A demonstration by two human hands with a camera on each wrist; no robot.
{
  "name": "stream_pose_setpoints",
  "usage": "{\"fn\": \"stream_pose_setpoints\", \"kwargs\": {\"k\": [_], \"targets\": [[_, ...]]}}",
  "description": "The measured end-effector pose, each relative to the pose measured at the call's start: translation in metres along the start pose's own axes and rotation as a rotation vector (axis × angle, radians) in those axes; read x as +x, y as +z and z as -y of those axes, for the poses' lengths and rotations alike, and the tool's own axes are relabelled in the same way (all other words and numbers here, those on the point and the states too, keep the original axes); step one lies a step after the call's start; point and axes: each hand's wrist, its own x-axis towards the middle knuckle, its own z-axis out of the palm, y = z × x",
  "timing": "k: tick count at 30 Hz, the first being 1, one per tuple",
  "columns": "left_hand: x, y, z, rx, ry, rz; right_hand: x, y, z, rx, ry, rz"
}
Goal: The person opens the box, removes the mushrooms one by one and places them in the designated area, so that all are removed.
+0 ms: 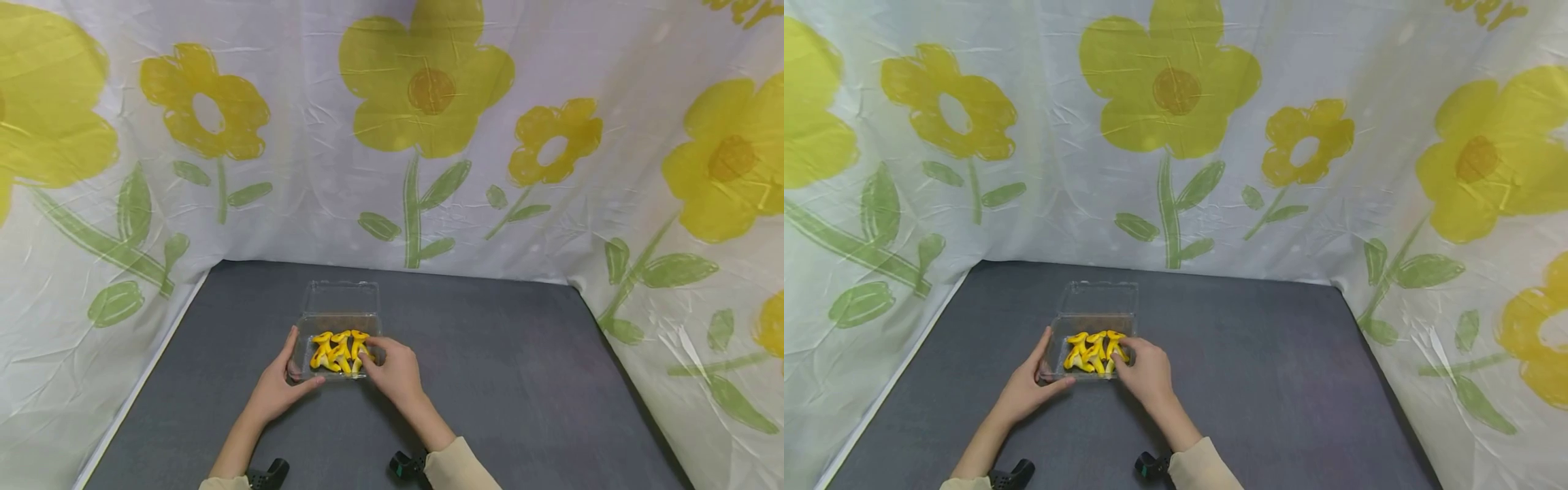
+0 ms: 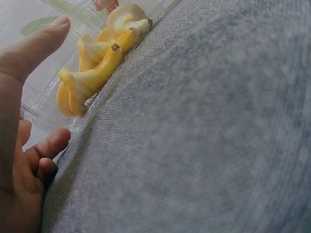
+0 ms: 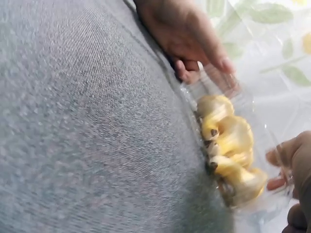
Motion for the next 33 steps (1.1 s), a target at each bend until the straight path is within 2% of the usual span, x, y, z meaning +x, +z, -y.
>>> {"fn": "stream_pose_setpoints", "kwargs": {"k": [2, 4, 10, 16, 23, 33], "targets": [[0.0, 0.0, -0.001, -0.005, -0.005, 0.002, 0.002, 0.0, 0.002, -0.055, 0.008, 0.012], [0.0, 0.0, -0.001, -0.01, -0.011, 0.004, 0.004, 0.001, 0.003, -0.059, 0.033, 0.045], [0.0, -0.001, 0.0, -0.012, -0.019, 0.012, 0.012, 0.001, 0.006, 0.028, 0.125, 0.149], [0.001, 0.001, 0.002, -0.012, -0.016, 0.009, 0.02, -0.004, 0.01, 0.001, 0.163, 0.21], [0.004, 0.005, 0.002, -0.004, -0.022, 0.02, 0.025, -0.005, 0.01, -0.078, 0.181, 0.215], [0.001, 0.002, -0.001, -0.008, -0.022, 0.016, 0.02, -0.004, 0.017, -0.075, 0.138, 0.152]]}}
